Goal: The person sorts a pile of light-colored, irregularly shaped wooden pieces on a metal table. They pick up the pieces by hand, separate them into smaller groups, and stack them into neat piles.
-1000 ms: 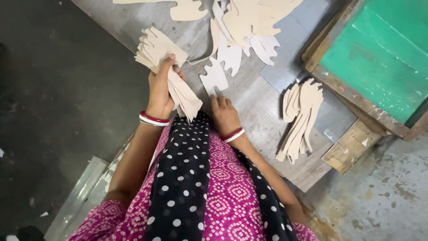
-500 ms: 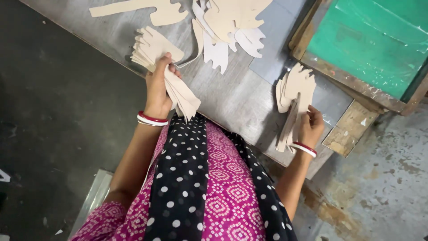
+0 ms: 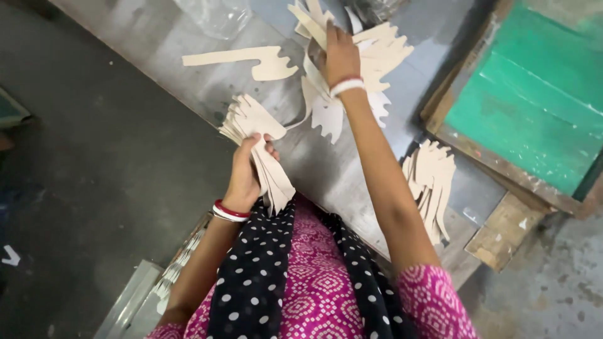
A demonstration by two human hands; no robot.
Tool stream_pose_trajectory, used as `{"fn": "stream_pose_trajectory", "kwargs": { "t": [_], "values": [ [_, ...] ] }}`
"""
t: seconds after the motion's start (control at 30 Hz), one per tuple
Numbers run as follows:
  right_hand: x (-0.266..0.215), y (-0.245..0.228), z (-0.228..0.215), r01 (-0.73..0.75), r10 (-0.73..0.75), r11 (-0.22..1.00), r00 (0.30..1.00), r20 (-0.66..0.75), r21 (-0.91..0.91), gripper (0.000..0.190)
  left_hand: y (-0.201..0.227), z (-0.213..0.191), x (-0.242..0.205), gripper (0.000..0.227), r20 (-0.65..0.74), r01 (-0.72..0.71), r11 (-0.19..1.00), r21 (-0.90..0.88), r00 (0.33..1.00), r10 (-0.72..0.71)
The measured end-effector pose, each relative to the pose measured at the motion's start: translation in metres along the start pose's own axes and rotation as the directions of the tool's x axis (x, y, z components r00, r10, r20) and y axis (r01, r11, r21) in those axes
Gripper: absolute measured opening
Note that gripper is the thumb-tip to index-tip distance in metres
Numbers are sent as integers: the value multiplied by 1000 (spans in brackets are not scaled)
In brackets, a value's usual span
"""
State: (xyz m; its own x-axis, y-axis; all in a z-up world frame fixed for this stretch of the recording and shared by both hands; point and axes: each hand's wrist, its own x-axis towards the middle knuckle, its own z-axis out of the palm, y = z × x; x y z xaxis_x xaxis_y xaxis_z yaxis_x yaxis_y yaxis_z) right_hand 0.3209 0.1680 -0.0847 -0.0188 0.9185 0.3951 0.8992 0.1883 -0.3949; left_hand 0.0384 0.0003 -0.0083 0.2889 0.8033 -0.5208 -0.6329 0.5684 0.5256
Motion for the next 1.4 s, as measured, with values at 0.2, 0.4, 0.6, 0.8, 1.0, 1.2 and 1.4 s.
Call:
{"fn": "stream_pose_trajectory", "kwargs": {
  "t": [0.2, 0.4, 0.6, 0.8, 1.0, 1.2, 1.4],
  "values": [
    [34, 0, -33, 92, -52, 975, 979, 196, -201, 17, 13, -14, -8, 29, -75, -46, 999, -27, 996, 44],
    [0, -57, -196, 262, -235, 957, 951, 202, -125, 4, 33, -18, -8, 28, -114, -110, 994, 3, 987, 110],
    [-76, -75, -161, 619, -390, 680, 759, 522, -391, 13, 33, -15, 4, 22, -104, -103, 994, -18, 989, 101],
    [-183, -59, -70, 284, -91, 899, 866, 492, -334, 17, 25, 3, 1, 24, -51, -52, 998, 37, 997, 54],
    [-190, -77, -61, -142, 161, 978, 979, 124, -152, 31, 12, 20, 1, 25, -47, -19, 1000, 12, 999, 19],
    [-180, -67, -58, -330, 339, 941, 926, 166, -81, 18, 4, 31, 9, 24, 0, 36, 999, 39, 999, -36],
    [-170, -77, -79, -415, 420, 908, 901, 109, -66, 9, 10, 35, 2, 23, 4, -5, 999, 34, 1000, 5]
  ]
}}
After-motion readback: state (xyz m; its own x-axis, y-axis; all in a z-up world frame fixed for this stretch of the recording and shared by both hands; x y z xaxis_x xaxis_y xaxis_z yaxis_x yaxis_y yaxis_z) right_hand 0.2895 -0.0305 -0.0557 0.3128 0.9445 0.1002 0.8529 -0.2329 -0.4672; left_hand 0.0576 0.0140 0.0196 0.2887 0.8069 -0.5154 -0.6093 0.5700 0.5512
